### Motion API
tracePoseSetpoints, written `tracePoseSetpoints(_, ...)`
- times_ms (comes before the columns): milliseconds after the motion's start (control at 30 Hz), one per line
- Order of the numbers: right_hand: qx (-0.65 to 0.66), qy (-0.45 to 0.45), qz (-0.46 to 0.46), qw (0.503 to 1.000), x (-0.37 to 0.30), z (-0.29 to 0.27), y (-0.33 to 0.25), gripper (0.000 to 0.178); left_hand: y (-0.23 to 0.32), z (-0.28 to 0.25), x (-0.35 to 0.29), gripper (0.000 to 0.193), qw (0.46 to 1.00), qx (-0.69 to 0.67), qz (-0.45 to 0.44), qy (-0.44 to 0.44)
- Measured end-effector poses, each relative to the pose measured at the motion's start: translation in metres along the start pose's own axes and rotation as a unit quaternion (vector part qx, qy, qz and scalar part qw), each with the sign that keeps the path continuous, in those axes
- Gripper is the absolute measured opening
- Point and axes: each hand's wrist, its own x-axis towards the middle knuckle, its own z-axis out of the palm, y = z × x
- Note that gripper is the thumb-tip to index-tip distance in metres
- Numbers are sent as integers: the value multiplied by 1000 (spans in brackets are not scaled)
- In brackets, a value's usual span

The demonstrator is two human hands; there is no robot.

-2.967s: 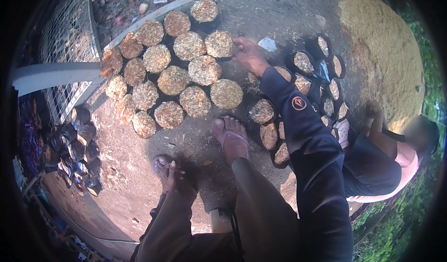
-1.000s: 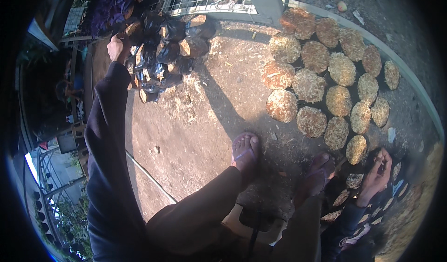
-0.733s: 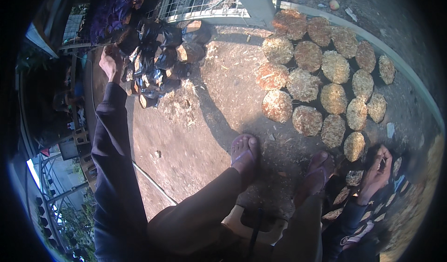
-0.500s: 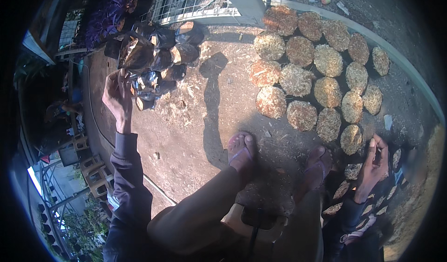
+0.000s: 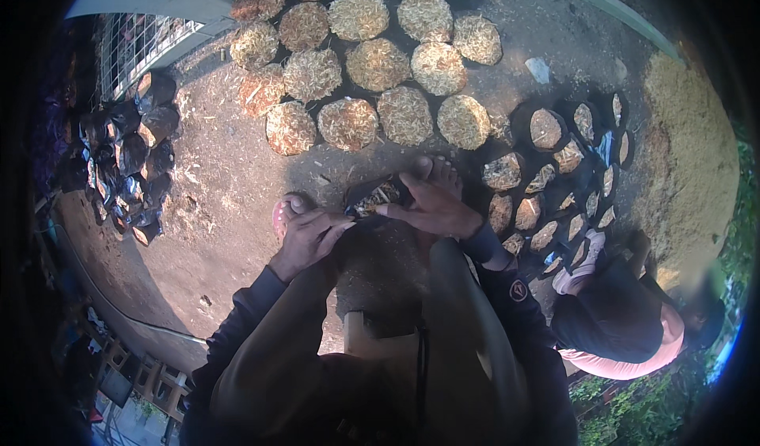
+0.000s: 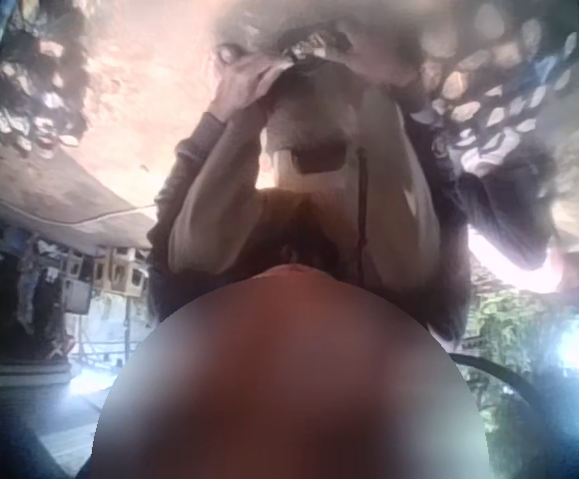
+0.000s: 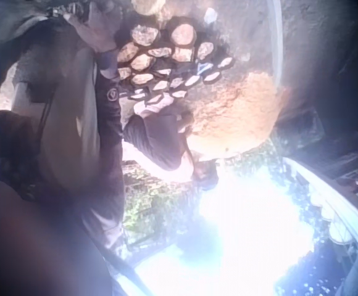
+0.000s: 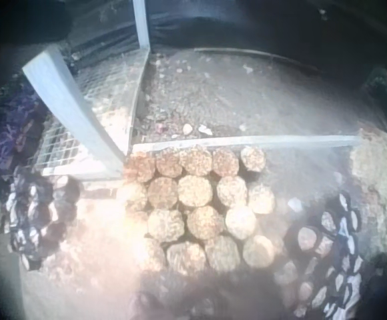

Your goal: The person scoops granular material into small black plastic bags, folds the tops, and places the filled bags on the ground. The person repeats this process continuously while seated.

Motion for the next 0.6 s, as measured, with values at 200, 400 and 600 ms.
tracePoseSetpoints(200, 55, 106, -33, 992, 19, 46, 56, 65, -25, 23, 9, 15, 998, -20, -37, -47)
tracePoseSetpoints(400, -56, 195, -11, 979, 26, 59, 57, 41, -17, 32, 3, 15, 994, -15, -102, -34)
tracePoseSetpoints(600, -120, 224, 16, 967, 20, 55, 42, 43, -16, 38, 7, 17, 988, 14, -148, 41)
